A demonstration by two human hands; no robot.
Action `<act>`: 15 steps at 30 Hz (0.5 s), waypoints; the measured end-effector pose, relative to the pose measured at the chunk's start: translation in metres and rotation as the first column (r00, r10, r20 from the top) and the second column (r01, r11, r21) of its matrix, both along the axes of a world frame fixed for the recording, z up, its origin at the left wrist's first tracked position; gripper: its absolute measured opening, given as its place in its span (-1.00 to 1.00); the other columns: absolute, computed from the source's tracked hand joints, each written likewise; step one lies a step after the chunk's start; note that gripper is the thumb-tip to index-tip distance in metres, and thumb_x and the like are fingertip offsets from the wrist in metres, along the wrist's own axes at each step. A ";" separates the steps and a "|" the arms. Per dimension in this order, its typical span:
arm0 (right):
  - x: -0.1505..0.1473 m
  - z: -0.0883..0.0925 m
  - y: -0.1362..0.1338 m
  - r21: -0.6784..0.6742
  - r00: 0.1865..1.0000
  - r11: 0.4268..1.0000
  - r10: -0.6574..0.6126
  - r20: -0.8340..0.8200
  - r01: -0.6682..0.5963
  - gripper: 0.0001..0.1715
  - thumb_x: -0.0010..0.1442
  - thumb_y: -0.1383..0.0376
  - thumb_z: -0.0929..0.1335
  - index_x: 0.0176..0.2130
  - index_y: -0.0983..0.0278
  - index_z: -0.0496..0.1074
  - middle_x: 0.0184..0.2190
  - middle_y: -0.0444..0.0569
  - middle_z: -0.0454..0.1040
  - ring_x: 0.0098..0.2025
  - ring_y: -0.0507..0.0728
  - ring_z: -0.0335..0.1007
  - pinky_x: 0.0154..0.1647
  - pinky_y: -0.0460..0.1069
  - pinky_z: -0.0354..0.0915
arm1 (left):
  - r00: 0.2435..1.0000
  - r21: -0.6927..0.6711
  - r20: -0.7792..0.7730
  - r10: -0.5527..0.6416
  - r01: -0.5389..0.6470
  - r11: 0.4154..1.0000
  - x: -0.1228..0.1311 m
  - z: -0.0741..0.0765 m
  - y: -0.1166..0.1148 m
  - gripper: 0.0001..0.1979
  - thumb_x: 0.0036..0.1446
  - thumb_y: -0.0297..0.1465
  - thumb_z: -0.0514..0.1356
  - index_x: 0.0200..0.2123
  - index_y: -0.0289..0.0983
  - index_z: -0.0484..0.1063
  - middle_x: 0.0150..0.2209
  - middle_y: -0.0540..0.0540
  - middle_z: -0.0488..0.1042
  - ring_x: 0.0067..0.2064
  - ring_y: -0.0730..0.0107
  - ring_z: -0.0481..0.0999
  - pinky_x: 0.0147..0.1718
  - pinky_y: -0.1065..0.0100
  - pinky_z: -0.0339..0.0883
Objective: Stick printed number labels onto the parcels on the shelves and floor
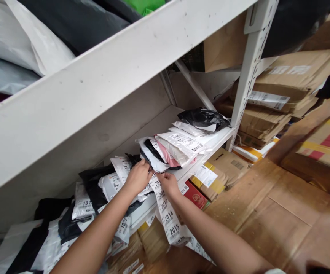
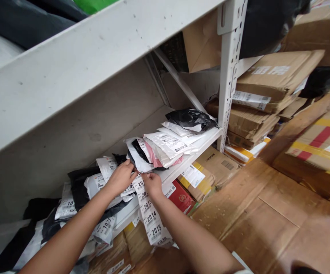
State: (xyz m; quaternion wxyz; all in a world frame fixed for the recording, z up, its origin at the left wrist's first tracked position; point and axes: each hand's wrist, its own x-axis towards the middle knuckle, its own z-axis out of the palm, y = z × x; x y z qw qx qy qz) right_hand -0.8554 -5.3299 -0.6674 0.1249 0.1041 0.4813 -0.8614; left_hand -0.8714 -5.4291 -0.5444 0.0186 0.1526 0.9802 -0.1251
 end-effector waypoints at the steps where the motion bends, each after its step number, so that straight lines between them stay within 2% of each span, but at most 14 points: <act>1: 0.001 0.000 0.002 -0.018 1.000 1.000 0.020 0.010 -0.020 -0.53 -0.07 -0.05 0.41 -0.59 0.25 0.29 -0.68 -0.20 0.23 -0.61 -0.04 0.03 -0.57 -0.08 0.01 | 1.000 0.004 0.005 0.002 -0.002 1.000 0.000 0.000 0.001 -0.83 0.20 -0.39 0.10 -0.28 -0.32 0.47 -0.21 -0.20 0.44 -0.16 0.17 0.50 -0.10 0.23 0.36; 5: 0.006 0.004 0.010 -0.073 0.997 0.995 0.064 0.035 -0.061 -0.52 -0.11 -0.07 0.42 -0.58 0.25 0.30 -0.68 -0.21 0.23 -0.62 -0.04 0.04 -0.56 -0.08 0.03 | 0.999 0.051 0.015 0.030 -0.031 0.998 -0.002 0.001 0.004 -0.83 0.17 -0.37 0.11 -0.35 -0.29 0.48 -0.24 -0.18 0.44 -0.20 0.19 0.52 -0.15 0.25 0.37; 10: 0.019 0.009 0.011 -0.042 0.986 0.996 -0.066 0.152 0.073 -0.38 -0.17 -0.11 0.47 -0.65 0.19 0.09 -0.75 -0.30 0.05 -0.65 -0.07 -0.10 -0.61 -0.09 -0.09 | 0.996 0.075 0.008 0.089 -0.089 0.993 -0.003 0.001 0.008 -0.82 0.13 -0.36 0.13 -0.40 -0.29 0.50 -0.26 -0.17 0.46 -0.25 0.19 0.54 -0.21 0.25 0.38; 15: 0.037 0.010 0.013 -0.098 0.977 0.991 -0.069 0.200 0.090 -0.34 -0.21 -0.10 0.49 -0.64 0.18 0.04 -0.77 -0.32 0.04 -0.67 -0.08 -0.13 -0.64 -0.10 -0.15 | 0.993 0.095 0.014 0.121 -0.122 0.988 -0.003 0.000 0.011 -0.83 0.09 -0.34 0.18 -0.45 -0.26 0.52 -0.25 -0.14 0.47 -0.26 0.22 0.54 -0.23 0.27 0.38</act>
